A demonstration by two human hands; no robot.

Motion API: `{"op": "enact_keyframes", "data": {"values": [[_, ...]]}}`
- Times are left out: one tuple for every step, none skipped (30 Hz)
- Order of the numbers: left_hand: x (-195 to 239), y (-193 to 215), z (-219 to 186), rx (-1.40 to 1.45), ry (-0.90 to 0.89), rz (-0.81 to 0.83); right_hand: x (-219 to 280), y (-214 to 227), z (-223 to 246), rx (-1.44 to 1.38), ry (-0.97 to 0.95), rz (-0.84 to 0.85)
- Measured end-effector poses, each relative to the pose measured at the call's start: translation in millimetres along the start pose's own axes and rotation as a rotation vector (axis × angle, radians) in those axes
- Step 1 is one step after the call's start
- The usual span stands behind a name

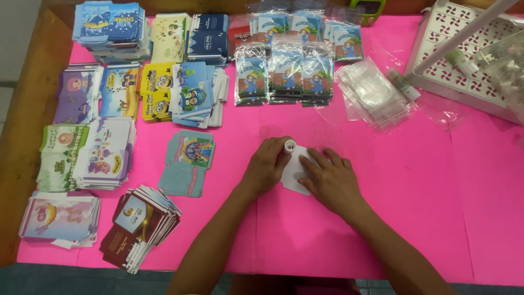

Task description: Applying glue to paper cards and attaching stickers to them

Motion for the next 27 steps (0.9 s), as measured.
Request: {"op": "enact_keyframes", "data": {"values": [[1,2,-1,-0.002,-0.002,0.000,-1,-2,-4,-0.001,0.000,-0.002],[2,4,-2,-0.002,-0.007,0.010,-2,-3,-7,-0.008,0.020,-0.030],[4,5,-3,-0.001,-0.012,0.020,-3,-4,-11,-0.015,0.039,-0.057],[6,7,-5,-0.002,-0.015,0.021,-4,-6,-14,-0.015,0.038,-0.059],[8,9,-5,0.015,-0.007,0.043,-5,-7,-16,-0.024,0.067,-0.095],[10,10,-6,0.032,0.001,0.065,-7,-8,-19,-0.033,0.097,-0.132],[12,13,-9,0.030,0.000,0.067,-7,-7,-20,-0.036,0.096,-0.134],[13,15,-11,0.052,-0.013,0.067,-7,-7,-21,-0.039,0.097,-0.136],[16,18,-14,0.073,-0.025,0.071,-7,-7,-21,-0.045,0.097,-0.137],[18,17,-12,0.072,-0.026,0.076,-7,-7,-20,-0.049,0.093,-0.138],[19,15,-10,0.066,-0.047,0.071,-7,-6,-20,-0.051,0.097,-0.142],[21,14,-9,0.061,-0.068,0.067,-7,-4,-19,-0.053,0.100,-0.147],[23,13,-8,0.061,-0.070,0.071,-7,-5,-21,-0.055,0.097,-0.148],[24,12,-8,0.080,-0.074,0.070,-7,-6,-22,-0.052,0.108,-0.149],[26,12,-7,0.097,-0.078,0.070,-8,-7,-22,-0.051,0.121,-0.151],[29,13,-7,0.095,-0.080,0.074,-9,-12,-27,-0.055,0.118,-0.153],[31,14,-8,0.085,-0.082,0.075,-10,-18,-32,-0.059,0.119,-0.146],[33,15,-9,0.075,-0.084,0.077,-11,-24,-37,-0.063,0.119,-0.140],[34,16,-10,0.075,-0.086,0.084,-13,-29,-43,-0.067,0.113,-0.141],[35,18,-11,0.087,-0.085,0.102,-15,-31,-47,-0.111,0.153,-0.187],[34,19,-12,0.101,-0.086,0.118,-17,-33,-52,-0.151,0.192,-0.236],[34,19,-13,0.102,-0.090,0.122,-18,-31,-55,-0.151,0.186,-0.238],[33,20,-13,0.114,-0.086,0.126,-19,-27,-58,-0.195,0.186,-0.264],[33,21,-13,0.125,-0.082,0.130,-21,-23,-61,-0.238,0.186,-0.289],[33,22,-15,0.126,-0.085,0.131,-21,-20,-64,-0.237,0.184,-0.291],[33,23,-15,0.159,-0.042,0.146,-20,-18,-67,-0.220,0.166,-0.298],[34,24,-14,0.193,0.005,0.160,-20,-15,-70,-0.203,0.149,-0.302]]}}
Point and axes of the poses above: each hand's wrist, its own x-axis away from the middle knuckle, its own y-axis out of the back of the hand, z = x × y, the point moved 3 cm from there along -x, towards the middle knuckle, and after that the axes turned 13 degrees about -x, right-handed, at the moved point
